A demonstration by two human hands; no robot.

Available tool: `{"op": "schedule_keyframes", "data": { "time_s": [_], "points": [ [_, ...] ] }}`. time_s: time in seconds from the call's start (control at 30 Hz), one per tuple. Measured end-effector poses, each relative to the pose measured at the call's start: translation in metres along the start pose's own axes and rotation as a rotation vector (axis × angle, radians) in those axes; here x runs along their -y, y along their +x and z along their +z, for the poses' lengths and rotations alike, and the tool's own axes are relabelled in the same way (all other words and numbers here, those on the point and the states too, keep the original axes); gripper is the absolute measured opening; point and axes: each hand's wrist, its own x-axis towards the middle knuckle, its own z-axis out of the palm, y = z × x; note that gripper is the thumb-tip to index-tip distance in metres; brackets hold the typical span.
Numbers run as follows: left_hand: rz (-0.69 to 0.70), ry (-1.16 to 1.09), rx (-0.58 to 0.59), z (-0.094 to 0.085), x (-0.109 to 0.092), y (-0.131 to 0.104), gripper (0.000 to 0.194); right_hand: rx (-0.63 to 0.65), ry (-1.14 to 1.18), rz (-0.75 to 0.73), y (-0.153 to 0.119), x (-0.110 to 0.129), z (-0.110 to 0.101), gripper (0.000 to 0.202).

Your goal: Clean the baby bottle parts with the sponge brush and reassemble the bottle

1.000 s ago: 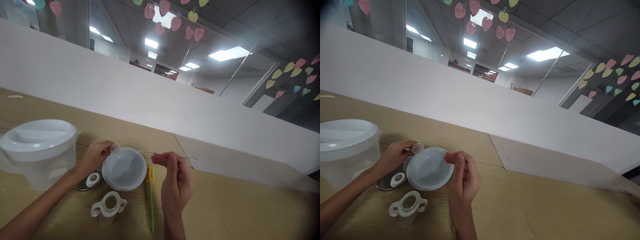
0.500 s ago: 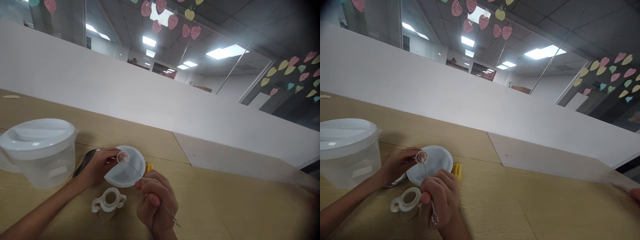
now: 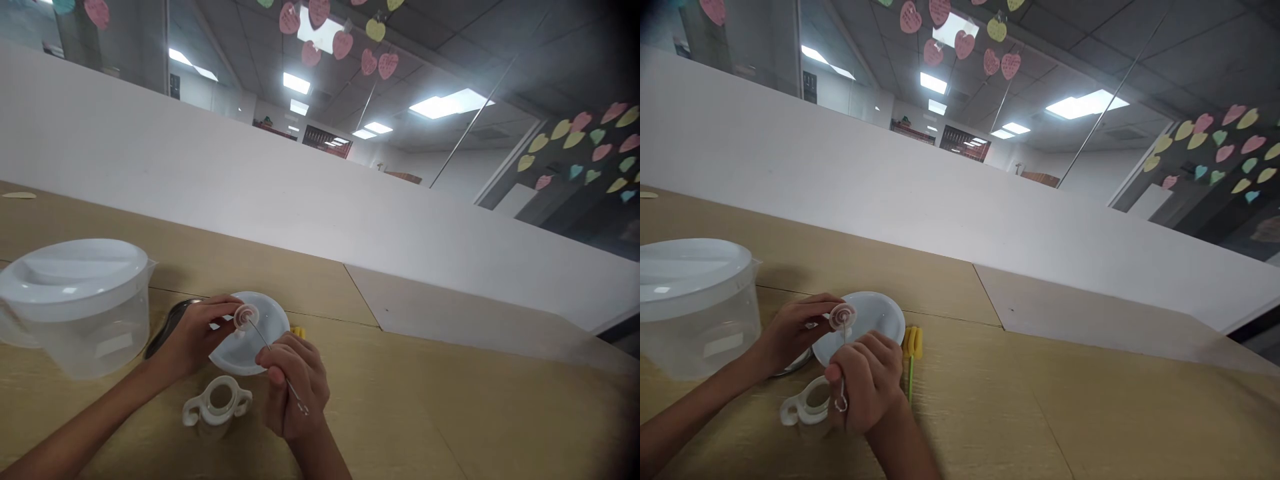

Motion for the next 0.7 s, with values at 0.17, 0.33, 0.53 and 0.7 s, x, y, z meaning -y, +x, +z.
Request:
{"op": "schedule_keyframes", "data": {
  "time_s": [0.17, 0.33, 0.53, 0.7],
  "points": [
    [-0.023, 0.022, 0.040, 0.000, 0.000, 0.000, 0.023, 0.021, -0.035, 0.012, 0.001, 0.001, 0.000, 0.027],
    [-0.053, 0.042, 0.063, -0.001, -0.004, 0.002, 0.024, 0.046, -0.108, 0.043, 0.005, 0.019, -0.010, 0.026],
    [0.033, 0.076, 0.056, -0.001, -0.007, 0.003, 0.022, -0.005, -0.074, 0.078, 0.005, 0.028, -0.010, 0.039],
    [0.123, 0.034, 0.049, 0.002, -0.001, 0.000, 0.017, -0.076, 0.011, 0.056, -0.006, 0.005, 0.008, 0.034]
  ]
}}
